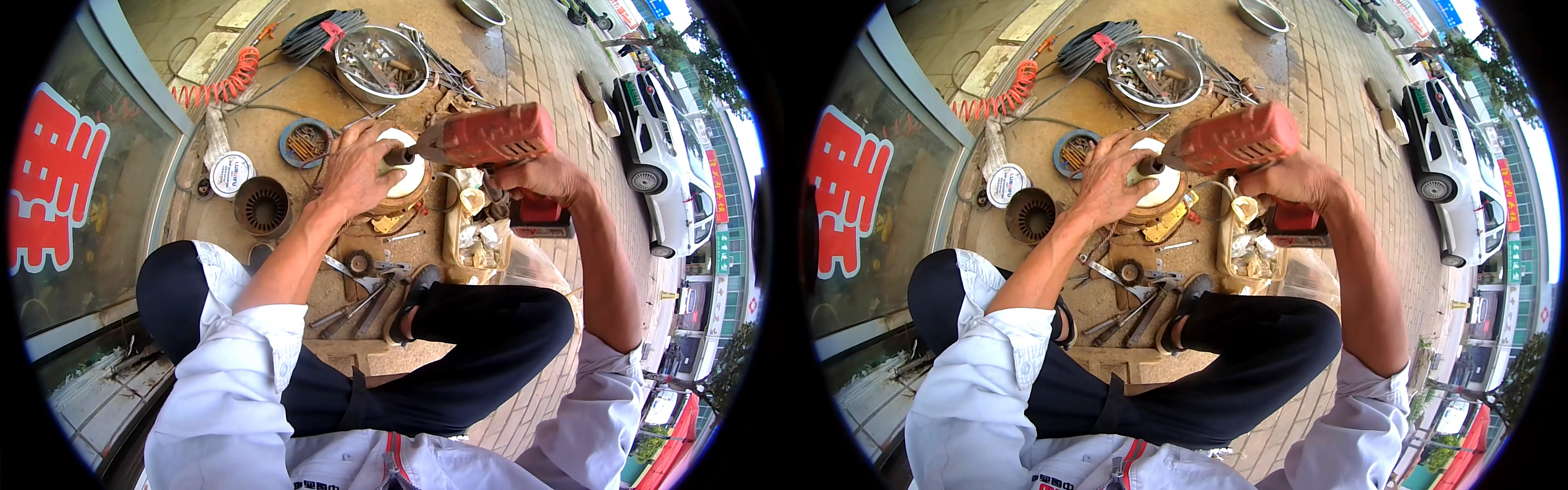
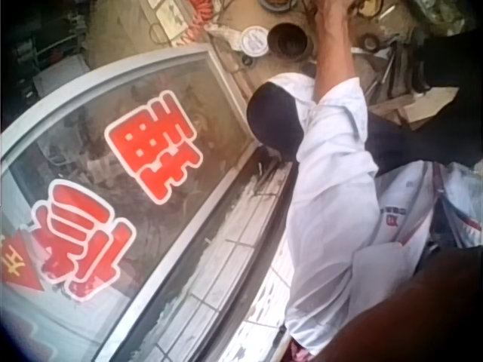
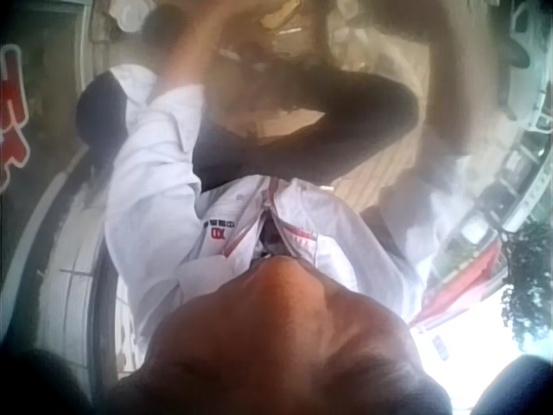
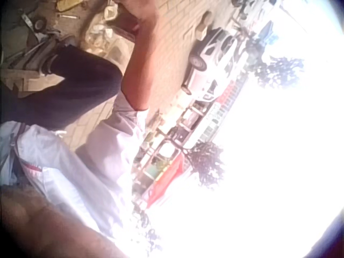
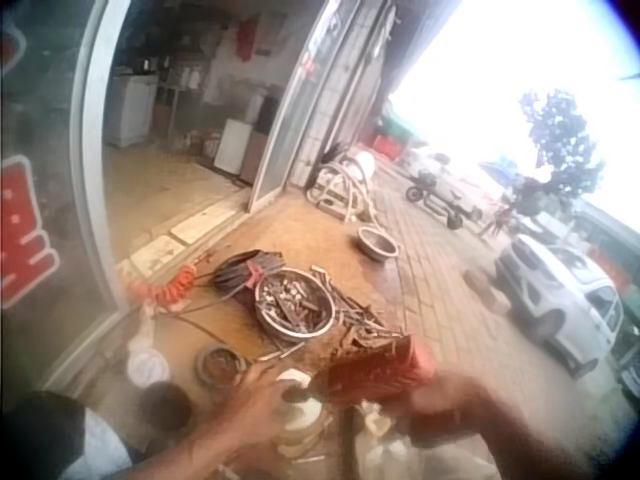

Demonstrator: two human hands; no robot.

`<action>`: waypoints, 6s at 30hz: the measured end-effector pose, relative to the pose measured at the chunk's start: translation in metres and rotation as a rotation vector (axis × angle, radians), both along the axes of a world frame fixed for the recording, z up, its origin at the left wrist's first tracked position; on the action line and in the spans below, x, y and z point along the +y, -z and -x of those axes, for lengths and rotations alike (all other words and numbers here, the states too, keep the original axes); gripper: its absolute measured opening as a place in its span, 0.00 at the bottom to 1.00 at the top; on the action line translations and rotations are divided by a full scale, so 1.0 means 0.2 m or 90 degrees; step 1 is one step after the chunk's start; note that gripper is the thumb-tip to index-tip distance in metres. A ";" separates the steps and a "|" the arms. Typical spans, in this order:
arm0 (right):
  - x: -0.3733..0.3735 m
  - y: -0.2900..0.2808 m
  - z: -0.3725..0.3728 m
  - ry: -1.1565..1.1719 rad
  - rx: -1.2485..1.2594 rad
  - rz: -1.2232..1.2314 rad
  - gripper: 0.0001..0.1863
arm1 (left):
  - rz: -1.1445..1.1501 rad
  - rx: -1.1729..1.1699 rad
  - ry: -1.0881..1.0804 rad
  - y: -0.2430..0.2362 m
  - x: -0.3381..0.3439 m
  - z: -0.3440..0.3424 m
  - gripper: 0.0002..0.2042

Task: The person sits on the ground and uses a hammer and chisel to remove a white plastic disc from a rusty cylindrical metal housing. They then use a power drill to remove a bolt from the disc and separate the components.

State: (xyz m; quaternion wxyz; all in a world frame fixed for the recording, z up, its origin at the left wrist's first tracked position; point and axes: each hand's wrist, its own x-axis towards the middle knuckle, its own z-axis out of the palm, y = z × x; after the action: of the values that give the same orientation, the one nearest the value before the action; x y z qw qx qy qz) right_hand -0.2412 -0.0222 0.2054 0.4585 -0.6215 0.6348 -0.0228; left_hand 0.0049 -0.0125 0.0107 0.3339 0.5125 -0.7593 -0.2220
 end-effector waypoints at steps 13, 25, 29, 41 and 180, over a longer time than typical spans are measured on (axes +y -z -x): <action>0.54 0.79 0.10 0.545 -0.338 0.114 0.08 | 0.008 0.006 -0.013 0.01 -0.01 -0.01 0.20; 0.82 1.99 -0.12 0.764 0.056 0.088 0.22 | 0.033 0.018 0.034 -0.05 -0.01 -0.01 0.19; 0.78 2.08 -0.12 0.726 0.048 0.015 0.25 | -0.016 0.042 0.026 -0.04 -0.01 0.01 0.17; 0.25 0.94 -0.29 0.413 -0.116 0.608 0.17 | 0.046 0.025 0.003 0.02 -0.04 -0.05 0.19; 0.43 0.07 0.16 0.074 -0.052 0.515 0.09 | 0.018 -0.141 0.089 -0.21 -0.09 0.02 0.12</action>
State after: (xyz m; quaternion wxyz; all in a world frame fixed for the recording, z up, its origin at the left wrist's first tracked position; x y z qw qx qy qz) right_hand -0.2734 0.0638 0.1916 0.1998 -0.7132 0.5901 -0.3212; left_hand 0.0015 -0.0312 0.0534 0.2393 0.4750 -0.8283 -0.1759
